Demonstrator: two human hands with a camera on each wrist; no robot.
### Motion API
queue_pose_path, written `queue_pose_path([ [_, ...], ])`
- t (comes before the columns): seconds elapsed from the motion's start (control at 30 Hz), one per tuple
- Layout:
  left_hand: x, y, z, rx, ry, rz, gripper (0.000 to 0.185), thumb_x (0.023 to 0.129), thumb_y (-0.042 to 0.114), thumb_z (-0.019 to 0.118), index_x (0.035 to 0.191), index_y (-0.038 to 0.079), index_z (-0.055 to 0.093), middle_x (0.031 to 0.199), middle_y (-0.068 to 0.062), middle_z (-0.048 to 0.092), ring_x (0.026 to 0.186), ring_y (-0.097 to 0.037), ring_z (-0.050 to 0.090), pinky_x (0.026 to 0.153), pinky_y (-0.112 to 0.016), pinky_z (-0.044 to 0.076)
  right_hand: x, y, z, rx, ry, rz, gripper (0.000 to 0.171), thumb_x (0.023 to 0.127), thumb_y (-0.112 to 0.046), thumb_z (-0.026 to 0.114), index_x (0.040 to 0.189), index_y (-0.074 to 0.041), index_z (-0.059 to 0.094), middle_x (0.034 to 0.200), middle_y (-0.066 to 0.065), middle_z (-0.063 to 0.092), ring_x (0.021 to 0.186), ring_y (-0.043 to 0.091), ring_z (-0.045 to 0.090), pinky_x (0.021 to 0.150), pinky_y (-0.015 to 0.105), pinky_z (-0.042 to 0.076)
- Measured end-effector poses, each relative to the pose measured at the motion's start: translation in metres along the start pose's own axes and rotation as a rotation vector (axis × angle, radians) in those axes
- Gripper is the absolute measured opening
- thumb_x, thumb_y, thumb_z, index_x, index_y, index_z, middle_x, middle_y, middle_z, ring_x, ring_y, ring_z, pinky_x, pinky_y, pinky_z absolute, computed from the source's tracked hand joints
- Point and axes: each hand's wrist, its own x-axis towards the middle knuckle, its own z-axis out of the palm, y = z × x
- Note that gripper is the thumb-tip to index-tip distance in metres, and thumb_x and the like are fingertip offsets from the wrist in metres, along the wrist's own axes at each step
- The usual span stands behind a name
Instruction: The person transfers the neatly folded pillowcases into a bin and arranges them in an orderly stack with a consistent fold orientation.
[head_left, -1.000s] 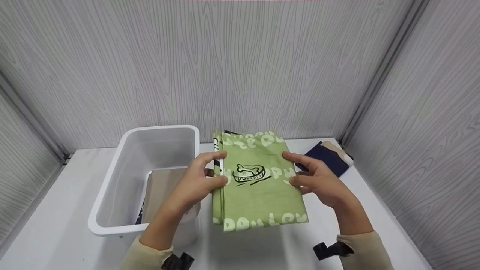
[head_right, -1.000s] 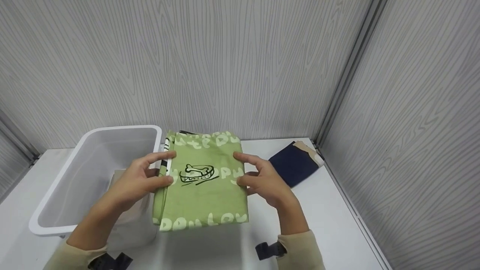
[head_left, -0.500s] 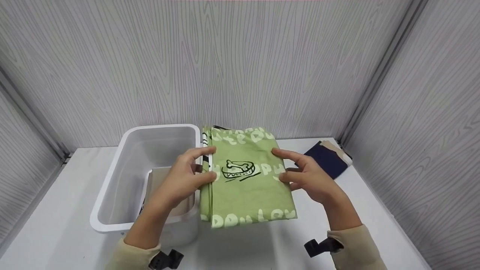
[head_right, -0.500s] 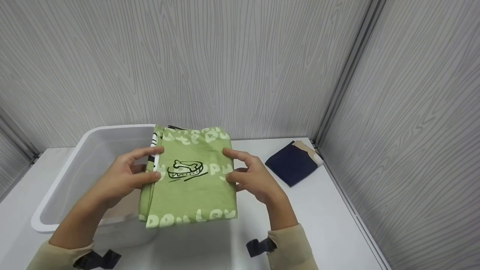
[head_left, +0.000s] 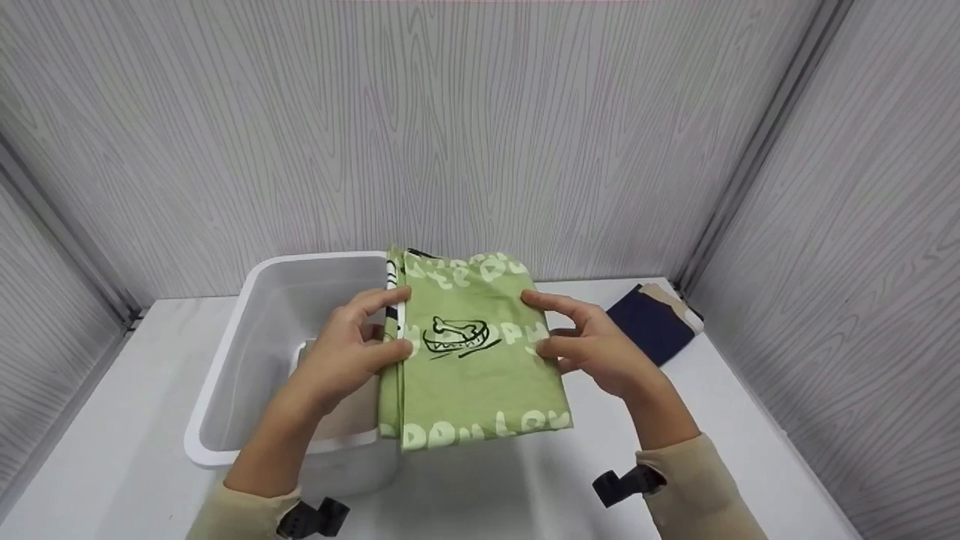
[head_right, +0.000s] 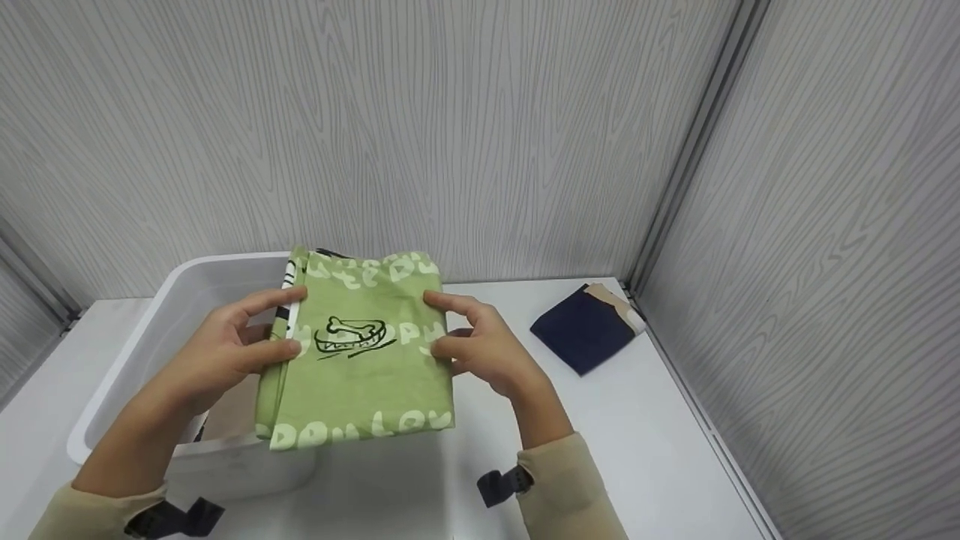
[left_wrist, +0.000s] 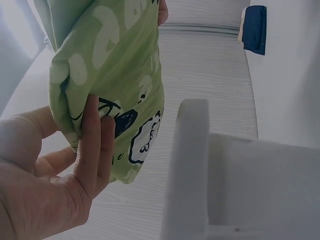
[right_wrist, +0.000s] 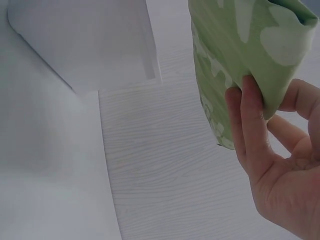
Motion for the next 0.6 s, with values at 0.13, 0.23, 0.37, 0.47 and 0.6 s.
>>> queue_pose_path([
  [0.13,-0.001,-0.002,-0.008,-0.024,-0.004,-0.008,0.068,0.083,-0.001,0.069,0.147,0.003,0.046,0.151,-0.010,0.039,0.100,-0.026,0.060,0.074,-0.028,0.056,0.005,-0.001,0.006,0.005,-0.006,0.001,0.072,0.086,0.005,0.063,0.152,-0.015,0.042,0.118,0.023,0.061,0.096,0.024,0.068,0.074,0.039,0.061],
  [0.23,-0.003,-0.003,-0.014,-0.051,-0.008,-0.016,0.068,0.084,-0.002,0.068,0.148,0.003,0.044,0.150,-0.011,0.037,0.099,-0.023,0.061,0.073,-0.030,0.057,0.011,-0.003,0.010,0.013,-0.019,-0.011,0.070,0.087,0.005,0.062,0.151,-0.015,0.042,0.120,0.023,0.060,0.097,0.024,0.068,0.074,0.039,0.061],
  [0.37,-0.005,-0.003,-0.024,-0.050,-0.003,-0.022,0.069,0.085,-0.002,0.068,0.149,0.003,0.043,0.149,-0.012,0.038,0.096,-0.020,0.063,0.072,-0.030,0.058,0.019,-0.005,0.018,0.014,-0.028,-0.020,0.070,0.087,0.005,0.062,0.151,-0.017,0.044,0.123,0.023,0.059,0.097,0.024,0.068,0.074,0.040,0.061],
  [0.47,-0.007,-0.002,-0.032,-0.040,0.000,-0.029,0.069,0.086,-0.002,0.068,0.150,0.003,0.041,0.150,-0.012,0.037,0.094,-0.019,0.063,0.071,-0.029,0.058,0.025,-0.006,0.024,0.008,-0.032,-0.020,0.070,0.086,0.004,0.063,0.150,-0.018,0.045,0.124,0.023,0.058,0.097,0.024,0.068,0.073,0.039,0.061],
  [0.6,-0.010,0.000,-0.042,-0.025,-0.010,-0.037,0.070,0.087,-0.002,0.068,0.151,0.003,0.039,0.152,-0.012,0.034,0.092,-0.016,0.063,0.069,-0.027,0.057,0.031,-0.008,0.030,-0.012,-0.038,-0.018,0.070,0.085,0.004,0.064,0.149,-0.019,0.047,0.128,0.020,0.057,0.097,0.023,0.067,0.071,0.038,0.061],
])
